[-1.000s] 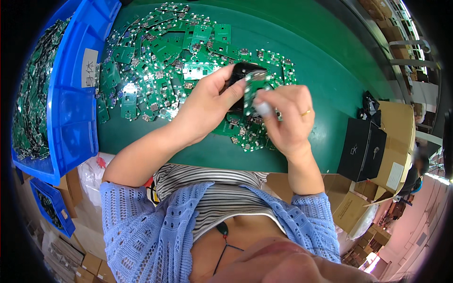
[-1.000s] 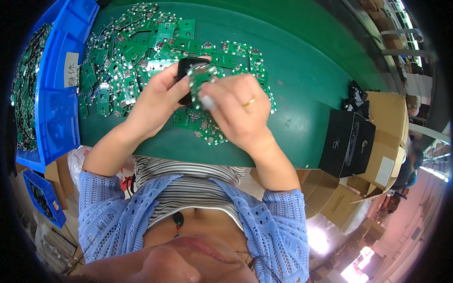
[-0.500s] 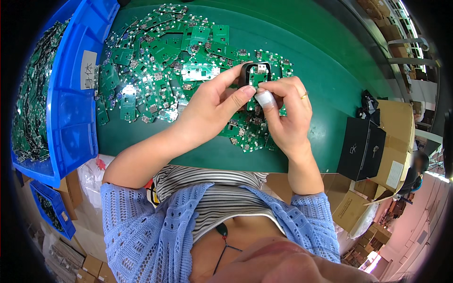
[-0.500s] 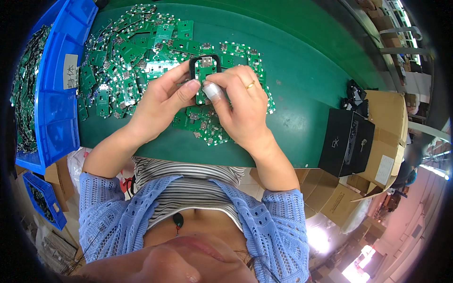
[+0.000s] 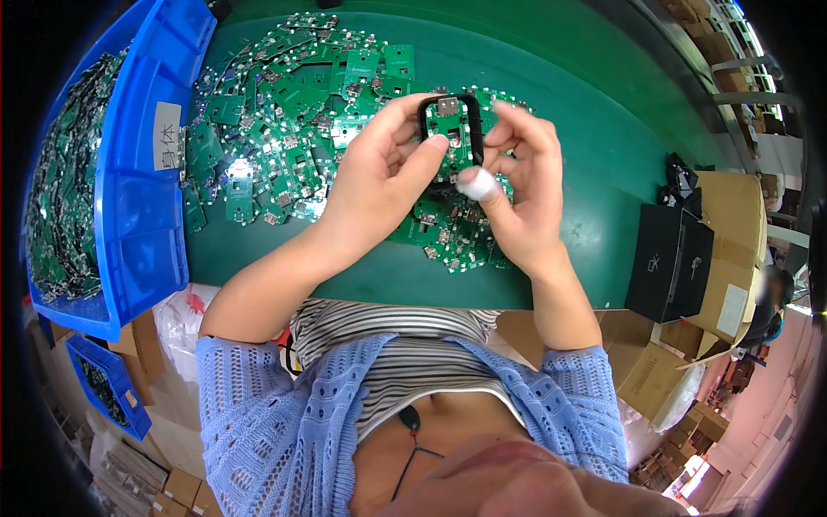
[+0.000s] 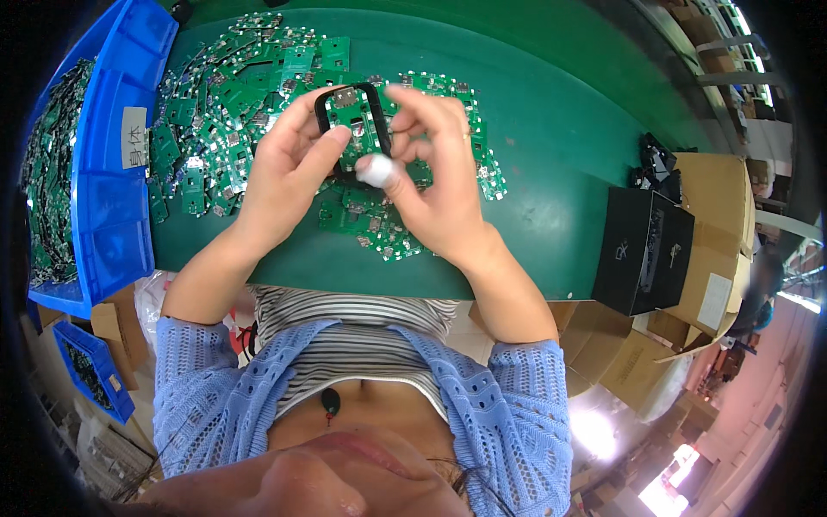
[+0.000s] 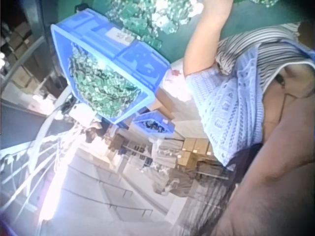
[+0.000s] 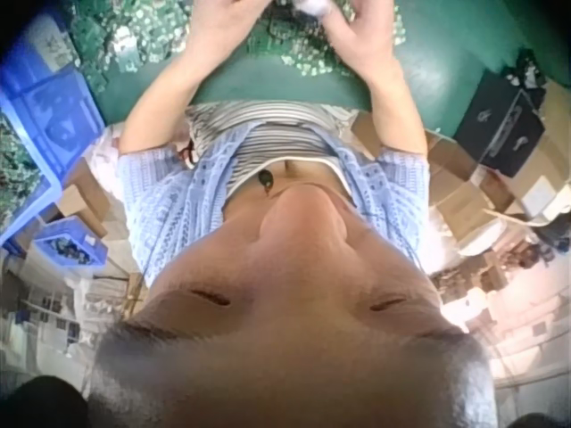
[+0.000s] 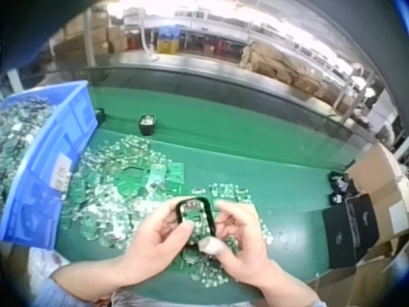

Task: Assembling green circuit boards into small black plastic housings and applying white adhesive or sealant.

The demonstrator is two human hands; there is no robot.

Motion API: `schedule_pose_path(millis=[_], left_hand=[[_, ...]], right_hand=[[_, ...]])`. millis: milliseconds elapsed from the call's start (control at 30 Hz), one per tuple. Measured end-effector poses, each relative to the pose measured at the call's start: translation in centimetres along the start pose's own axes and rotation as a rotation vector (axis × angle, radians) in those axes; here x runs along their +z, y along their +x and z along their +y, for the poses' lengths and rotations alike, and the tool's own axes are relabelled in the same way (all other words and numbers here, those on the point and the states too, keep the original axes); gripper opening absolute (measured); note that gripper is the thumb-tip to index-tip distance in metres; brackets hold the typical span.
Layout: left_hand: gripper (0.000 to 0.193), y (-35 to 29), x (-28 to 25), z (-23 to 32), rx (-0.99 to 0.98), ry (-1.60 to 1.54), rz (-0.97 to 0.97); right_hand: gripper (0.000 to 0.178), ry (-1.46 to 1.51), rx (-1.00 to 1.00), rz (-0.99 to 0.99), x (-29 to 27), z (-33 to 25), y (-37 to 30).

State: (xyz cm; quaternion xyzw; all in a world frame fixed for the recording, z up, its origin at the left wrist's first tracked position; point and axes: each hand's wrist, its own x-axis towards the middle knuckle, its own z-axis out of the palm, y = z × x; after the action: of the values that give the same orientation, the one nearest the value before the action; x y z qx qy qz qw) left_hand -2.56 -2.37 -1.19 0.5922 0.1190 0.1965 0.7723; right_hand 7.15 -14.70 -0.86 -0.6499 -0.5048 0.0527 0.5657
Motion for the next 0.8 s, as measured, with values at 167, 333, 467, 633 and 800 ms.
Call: schedule_pose_path(millis=[167, 333, 467, 633, 800], left_hand=[[0.034, -0.2, 0.1, -0.2, 0.060, 0.008, -0.043], [0.034, -0.5, 0.2, 0.3, 0.129, 0.074, -0.043], [0.034, -0.6, 0.4, 0.6, 0.183, 0.160, -0.080], [0.034, -0.1, 1.1, -0.1, 0.196, 0.151, -0.045], [0.032, 0.0, 1.1, -0.3, 0.234, 0.257, -0.079]], right_hand=[[0.051, 0.407, 0.338, -0.104, 0.0, 0.1, 0.1], [0.053, 0.420, 0.304, -0.128, 0.1, 0.4, 0.0], [0.052, 0.402, 0.230, -0.145, -0.2, 0.3, 0.0], [0.043, 0.493, 0.393, -0.090, -0.4, 0.9, -0.3], [0.034, 0.632, 0.265, -0.033, 0.8, 1.8, -0.4]])
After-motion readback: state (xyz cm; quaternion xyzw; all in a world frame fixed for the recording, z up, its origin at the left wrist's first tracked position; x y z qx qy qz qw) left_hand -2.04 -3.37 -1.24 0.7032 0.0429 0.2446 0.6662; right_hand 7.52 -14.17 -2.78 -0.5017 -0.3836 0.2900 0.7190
